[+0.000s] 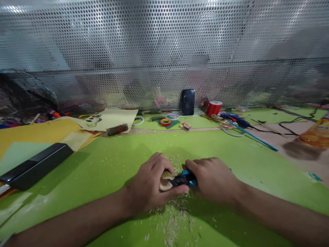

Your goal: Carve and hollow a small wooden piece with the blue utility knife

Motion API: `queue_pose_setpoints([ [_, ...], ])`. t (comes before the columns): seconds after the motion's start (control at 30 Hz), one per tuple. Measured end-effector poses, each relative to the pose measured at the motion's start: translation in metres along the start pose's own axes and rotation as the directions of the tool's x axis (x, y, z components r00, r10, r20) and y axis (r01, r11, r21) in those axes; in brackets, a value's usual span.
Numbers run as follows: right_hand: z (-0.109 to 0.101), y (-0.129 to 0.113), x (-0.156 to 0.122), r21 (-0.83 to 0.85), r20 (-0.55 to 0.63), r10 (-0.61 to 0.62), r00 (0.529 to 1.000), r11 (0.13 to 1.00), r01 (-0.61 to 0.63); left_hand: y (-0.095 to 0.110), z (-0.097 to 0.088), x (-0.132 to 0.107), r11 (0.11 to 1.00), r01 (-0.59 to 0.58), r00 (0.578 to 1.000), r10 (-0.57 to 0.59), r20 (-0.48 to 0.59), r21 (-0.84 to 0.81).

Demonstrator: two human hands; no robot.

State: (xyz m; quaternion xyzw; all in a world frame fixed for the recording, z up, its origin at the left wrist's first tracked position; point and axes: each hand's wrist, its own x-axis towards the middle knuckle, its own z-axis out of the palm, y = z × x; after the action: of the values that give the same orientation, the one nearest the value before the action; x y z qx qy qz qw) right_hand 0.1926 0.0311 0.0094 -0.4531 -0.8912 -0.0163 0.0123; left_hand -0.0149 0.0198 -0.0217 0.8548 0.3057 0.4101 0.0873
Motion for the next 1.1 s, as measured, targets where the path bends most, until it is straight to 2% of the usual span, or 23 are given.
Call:
queue_pose_setpoints([
  [0.17,0.0044,0.0019,0.0014,0.078,-0.019,-0.042,0.999,0.996,0.044,-0.0004,0.0011,0.0015,0.998,-0.030,0.999,0.031,0.020,-0.064],
  [0.37,0.0052,-0.0003,0.0006,0.183,0.028,-0.056,0.998,0.982,0.050,0.0008,0.0004,0.0035,0.993,-0.099,0.995,0.101,0.023,-0.067],
  [0.57,0.0045,-0.0023,-0.0003,0.199,0.020,-0.037,0.999,0.979,0.032,0.0028,-0.0012,0.0021,0.997,-0.067,0.997,0.069,0.037,-0.041],
  [0.73,0.0068,-0.0019,0.0020,0.195,0.008,-0.016,1.000,0.981,0.014,0.0014,0.0006,0.0021,0.998,-0.060,0.998,0.060,0.026,-0.001],
  [0.87,0.0079,-0.0011,0.0023,0.156,0.012,0.014,1.000,0.988,-0.015,0.0021,0.0011,0.0036,0.992,-0.078,0.997,0.076,0.029,0.098],
  [1.1,0.0042,-0.0013,0.0021,0.018,0.015,0.042,0.999,0.999,-0.042,0.0029,0.0027,0.0022,0.971,0.006,1.000,-0.012,0.025,0.239],
])
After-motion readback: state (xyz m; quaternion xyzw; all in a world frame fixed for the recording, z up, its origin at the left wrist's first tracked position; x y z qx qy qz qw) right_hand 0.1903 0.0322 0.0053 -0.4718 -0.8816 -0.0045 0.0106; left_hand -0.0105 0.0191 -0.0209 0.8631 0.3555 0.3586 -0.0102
